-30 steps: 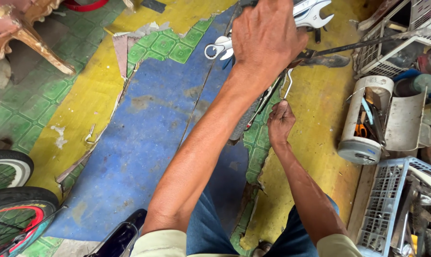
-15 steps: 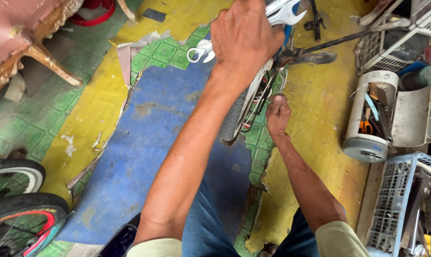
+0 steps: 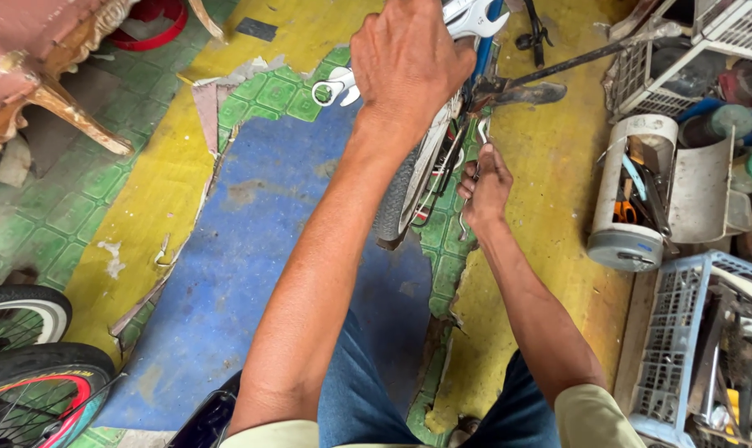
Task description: The person uses a wrench to adjust the rear wheel axle and derailleur of a bicycle. They rotate the wheel to check alignment and continue tightening components with the wrench.
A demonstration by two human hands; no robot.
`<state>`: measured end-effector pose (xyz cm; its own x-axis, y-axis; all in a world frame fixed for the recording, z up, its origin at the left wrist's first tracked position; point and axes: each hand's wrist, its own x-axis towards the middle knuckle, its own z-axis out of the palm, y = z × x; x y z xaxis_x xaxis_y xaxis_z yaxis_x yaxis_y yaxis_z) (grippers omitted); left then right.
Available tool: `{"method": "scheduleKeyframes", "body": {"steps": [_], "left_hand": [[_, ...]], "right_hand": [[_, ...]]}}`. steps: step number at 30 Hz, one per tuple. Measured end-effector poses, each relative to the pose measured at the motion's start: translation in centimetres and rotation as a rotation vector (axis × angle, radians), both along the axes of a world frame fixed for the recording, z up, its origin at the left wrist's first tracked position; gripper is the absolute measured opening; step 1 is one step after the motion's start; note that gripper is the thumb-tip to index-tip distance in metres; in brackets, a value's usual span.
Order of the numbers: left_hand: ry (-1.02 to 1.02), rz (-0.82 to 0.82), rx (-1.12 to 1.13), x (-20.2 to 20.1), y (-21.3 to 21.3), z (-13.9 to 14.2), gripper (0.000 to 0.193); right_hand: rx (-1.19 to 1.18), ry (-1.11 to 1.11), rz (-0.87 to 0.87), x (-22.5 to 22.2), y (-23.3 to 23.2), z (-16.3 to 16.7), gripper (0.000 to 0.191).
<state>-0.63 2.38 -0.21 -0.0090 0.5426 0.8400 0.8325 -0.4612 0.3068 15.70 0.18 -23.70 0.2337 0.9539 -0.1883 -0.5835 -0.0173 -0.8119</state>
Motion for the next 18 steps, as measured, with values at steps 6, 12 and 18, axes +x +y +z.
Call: {"method": "scheduleKeyframes", "body": {"steps": [6,12,18], "left_hand": [[0.020,0.032,-0.028,-0.2,-0.2,-0.2,0.035],[-0.008,0.035,-0.026,0.0,-0.2,-0.3,0.036],[-0.022,0.028,-0.013,0.2,-0.1,-0.7,0.034]], "right_hand": [[-0.095,0.215,0.205,2.0,0.3,2.4,0.033],[-0.176,0.265,0.268,3.3,2.0,2.9,0.033],[-0.250,0.271,0.291,4.1,2.8,4.2,0.031]]}}
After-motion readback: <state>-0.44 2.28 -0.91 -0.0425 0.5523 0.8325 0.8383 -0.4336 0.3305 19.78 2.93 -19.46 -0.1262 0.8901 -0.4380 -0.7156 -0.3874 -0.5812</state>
